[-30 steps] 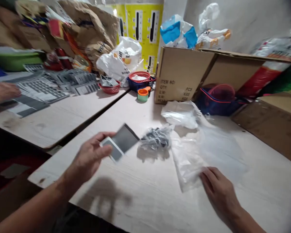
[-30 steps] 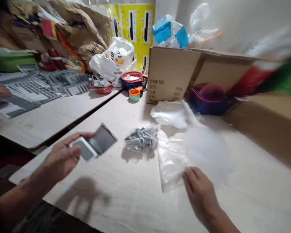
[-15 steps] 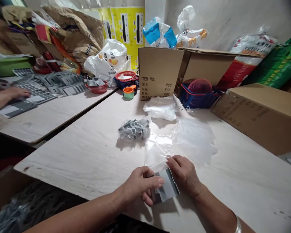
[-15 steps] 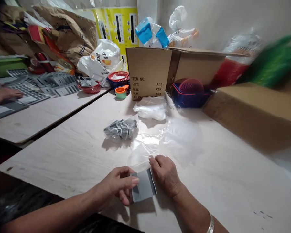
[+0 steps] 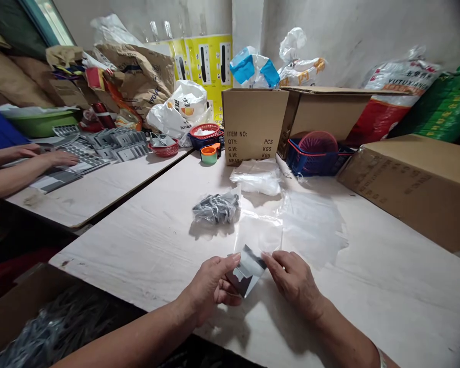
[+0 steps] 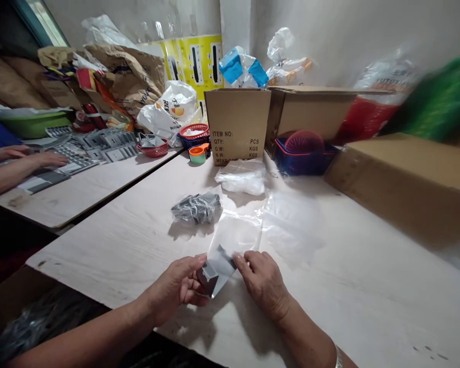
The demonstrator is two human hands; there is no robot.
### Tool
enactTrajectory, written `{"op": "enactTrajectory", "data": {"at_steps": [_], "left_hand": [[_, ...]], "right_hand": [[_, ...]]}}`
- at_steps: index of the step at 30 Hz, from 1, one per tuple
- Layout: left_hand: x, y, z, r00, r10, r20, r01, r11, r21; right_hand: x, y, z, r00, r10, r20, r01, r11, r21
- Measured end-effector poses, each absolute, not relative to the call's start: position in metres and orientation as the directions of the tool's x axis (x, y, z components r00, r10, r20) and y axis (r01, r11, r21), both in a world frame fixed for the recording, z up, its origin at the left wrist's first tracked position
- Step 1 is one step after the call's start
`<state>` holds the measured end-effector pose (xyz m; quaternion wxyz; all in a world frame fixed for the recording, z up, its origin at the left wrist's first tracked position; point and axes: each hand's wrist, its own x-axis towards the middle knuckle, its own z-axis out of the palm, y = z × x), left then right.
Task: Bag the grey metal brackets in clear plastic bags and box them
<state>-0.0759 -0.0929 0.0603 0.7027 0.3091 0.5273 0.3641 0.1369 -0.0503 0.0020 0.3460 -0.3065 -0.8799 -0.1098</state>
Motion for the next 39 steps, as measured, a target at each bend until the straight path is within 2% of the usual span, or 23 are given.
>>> {"op": "enactTrajectory", "data": {"at_steps": [4,7,13,17,23,25,28,31,33,34,37,39], "left_hand": [[-0.072,-0.094,0.060,0.135,0.862,-0.489,-0.308,0.505,0.806],[-0.068,-0.093,0.059,0.158,0.875,-0.458,-0.371,0.482,0.794],[-0.057,-0.091,0.057,0.193,0.876,-0.442,-0.440,0.480,0.759],[-0.051,-0.091,0.059,0.204,0.897,-0.393,-0.368,0.442,0.818],[-0.052,-0.091,0.061,0.192,0.884,-0.427,-0.196,0.461,0.865],[-0.056,-0.088,0.057,0.180,0.876,-0.447,-0.079,0.466,0.881],[-0.063,-0.080,0.048,0.103,0.886,-0.451,0.216,0.423,0.880],[-0.067,-0.073,0.041,0.061,0.974,-0.217,0.404,0.175,0.898],[-0.068,-0.070,0.040,0.064,0.996,-0.060,0.396,0.030,0.918],[-0.067,-0.070,0.041,0.068,0.997,-0.034,0.353,0.008,0.936],[-0.064,-0.073,0.042,0.098,0.989,-0.113,0.163,0.096,0.982],[-0.062,-0.077,0.043,0.098,0.980,-0.171,0.130,0.157,0.979]], "right_hand": [[0.135,-0.052,0.001,-0.595,0.440,0.673,0.556,0.830,-0.051],[0.132,-0.057,0.000,-0.567,0.467,0.679,0.535,0.835,-0.127],[0.125,-0.066,0.004,-0.504,0.624,0.597,0.378,0.781,-0.498],[0.125,-0.068,0.010,-0.490,0.725,0.484,0.281,0.657,-0.699],[0.128,-0.062,0.008,-0.313,0.894,0.322,0.165,0.385,-0.908],[0.129,-0.060,0.010,-0.311,0.919,0.244,0.107,0.289,-0.951],[0.130,-0.060,0.014,-0.328,0.927,0.183,0.054,0.212,-0.976],[0.128,-0.061,0.017,-0.298,0.940,0.165,0.047,0.187,-0.981],[0.127,-0.063,0.017,-0.265,0.954,0.140,0.033,0.154,-0.988],[0.126,-0.063,0.016,-0.253,0.960,0.117,0.015,0.125,-0.992],[0.126,-0.064,0.012,-0.247,0.968,0.051,-0.053,0.039,-0.998],[0.126,-0.063,0.008,-0.245,0.968,0.050,-0.065,0.035,-0.997]]}}
